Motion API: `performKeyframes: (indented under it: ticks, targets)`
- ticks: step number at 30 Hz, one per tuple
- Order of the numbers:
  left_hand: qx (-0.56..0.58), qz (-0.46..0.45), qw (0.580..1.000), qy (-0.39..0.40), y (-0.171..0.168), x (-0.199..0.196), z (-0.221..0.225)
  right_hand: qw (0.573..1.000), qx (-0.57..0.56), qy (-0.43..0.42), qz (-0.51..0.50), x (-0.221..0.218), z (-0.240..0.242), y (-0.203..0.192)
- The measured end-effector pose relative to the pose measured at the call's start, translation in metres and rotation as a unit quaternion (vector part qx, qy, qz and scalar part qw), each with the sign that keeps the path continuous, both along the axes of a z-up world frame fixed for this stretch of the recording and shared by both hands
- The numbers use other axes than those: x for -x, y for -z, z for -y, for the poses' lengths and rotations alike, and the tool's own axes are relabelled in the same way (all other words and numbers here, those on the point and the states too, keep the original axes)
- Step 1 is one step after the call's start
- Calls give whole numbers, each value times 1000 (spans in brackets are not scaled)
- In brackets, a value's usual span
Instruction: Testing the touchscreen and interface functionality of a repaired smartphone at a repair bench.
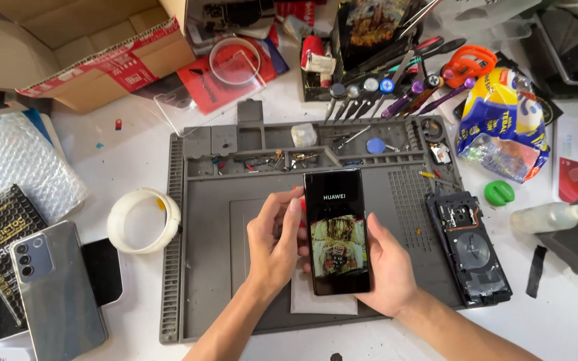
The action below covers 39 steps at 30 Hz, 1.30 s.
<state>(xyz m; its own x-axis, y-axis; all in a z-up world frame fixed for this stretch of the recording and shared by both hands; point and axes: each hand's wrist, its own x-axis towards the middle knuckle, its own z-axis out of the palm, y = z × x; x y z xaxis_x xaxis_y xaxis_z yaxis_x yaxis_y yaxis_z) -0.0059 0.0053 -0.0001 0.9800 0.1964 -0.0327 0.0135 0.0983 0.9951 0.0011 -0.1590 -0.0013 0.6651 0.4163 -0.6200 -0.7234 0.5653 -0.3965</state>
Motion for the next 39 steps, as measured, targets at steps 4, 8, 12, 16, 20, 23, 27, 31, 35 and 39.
performKeyframes:
  ticks: [4,8,12,16,20,23,27,31,35,39]
  targets:
    - [-25,38,999,6,4,-5,-2,981,-149,-38,118,-1,9,22]
    - [-20,41,999,2,2,-4,-1,979,-160,-49,120,0,10,21]
    - [52,-2,999,-12,-3,-5,3,975,-162,-72,132,2,12,15]
    - [38,28,999,-23,-3,-9,4,972,-176,-70,140,1,12,13]
    - [20,51,998,-27,-4,-7,5,976,-167,-72,121,4,13,9]
    - [-11,97,995,-14,1,-6,4,992,-101,-63,41,2,13,8]
    - [-31,93,995,-9,6,-7,3,998,-32,-29,-45,-2,7,-9]
    - [-48,94,994,5,8,-11,4,998,-33,-8,-51,-5,7,-10]
    - [-52,95,994,23,10,-10,3,996,13,5,-92,-7,4,-22]
    - [-45,109,993,21,11,-8,2,995,42,8,-91,-5,-4,-34]
